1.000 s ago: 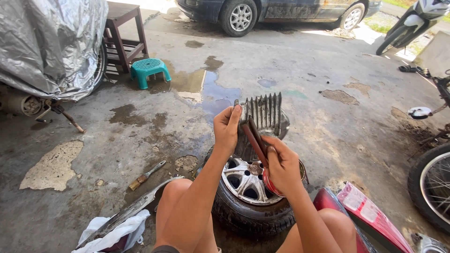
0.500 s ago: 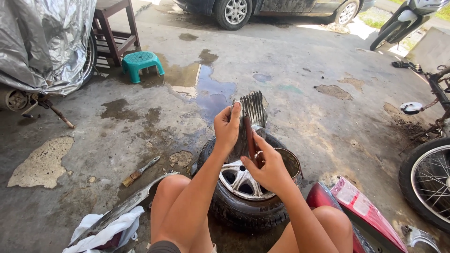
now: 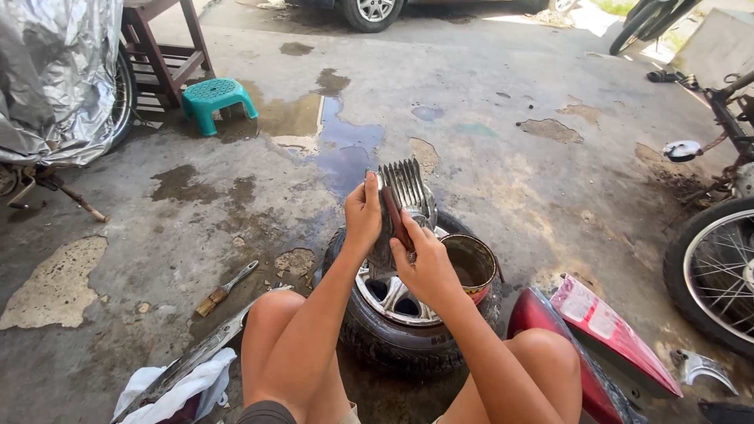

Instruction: Sanding the cooling fins of a motorcycle engine component to clean or smooth the surface.

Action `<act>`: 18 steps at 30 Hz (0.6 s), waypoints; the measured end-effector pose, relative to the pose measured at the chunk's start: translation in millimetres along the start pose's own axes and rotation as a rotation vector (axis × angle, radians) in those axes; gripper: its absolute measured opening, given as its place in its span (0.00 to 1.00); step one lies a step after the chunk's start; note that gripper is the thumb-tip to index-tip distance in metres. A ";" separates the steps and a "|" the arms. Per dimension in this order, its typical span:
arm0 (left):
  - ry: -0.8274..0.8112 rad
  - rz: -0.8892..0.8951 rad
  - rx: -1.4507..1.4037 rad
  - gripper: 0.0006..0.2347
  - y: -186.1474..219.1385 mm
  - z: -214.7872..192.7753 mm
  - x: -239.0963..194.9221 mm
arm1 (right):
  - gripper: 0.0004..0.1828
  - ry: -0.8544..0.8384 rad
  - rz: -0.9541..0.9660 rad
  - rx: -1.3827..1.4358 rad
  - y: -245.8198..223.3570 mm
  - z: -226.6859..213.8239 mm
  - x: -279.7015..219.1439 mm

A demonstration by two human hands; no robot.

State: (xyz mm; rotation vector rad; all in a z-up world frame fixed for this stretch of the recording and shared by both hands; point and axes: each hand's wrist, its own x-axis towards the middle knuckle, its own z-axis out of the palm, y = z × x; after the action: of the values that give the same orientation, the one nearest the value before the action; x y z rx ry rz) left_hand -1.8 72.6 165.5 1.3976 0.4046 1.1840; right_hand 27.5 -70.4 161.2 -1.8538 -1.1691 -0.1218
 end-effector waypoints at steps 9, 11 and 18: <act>-0.014 0.001 0.022 0.25 -25.3 -8.4 14.2 | 0.19 0.173 0.001 0.059 6.7 3.1 -7.1; -0.011 -0.002 0.026 0.25 -26.5 -8.0 14.7 | 0.19 0.166 0.012 0.051 12.4 6.6 -9.2; -0.013 -0.025 -0.007 0.24 -16.5 -7.3 10.3 | 0.26 0.134 -0.072 -0.045 -5.1 -6.0 -8.1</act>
State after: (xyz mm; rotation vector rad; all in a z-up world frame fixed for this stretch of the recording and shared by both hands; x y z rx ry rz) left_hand 3.0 88.8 153.5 1.3898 0.4073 1.1541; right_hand 21.4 -79.5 163.8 -1.8142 -1.1476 -0.3108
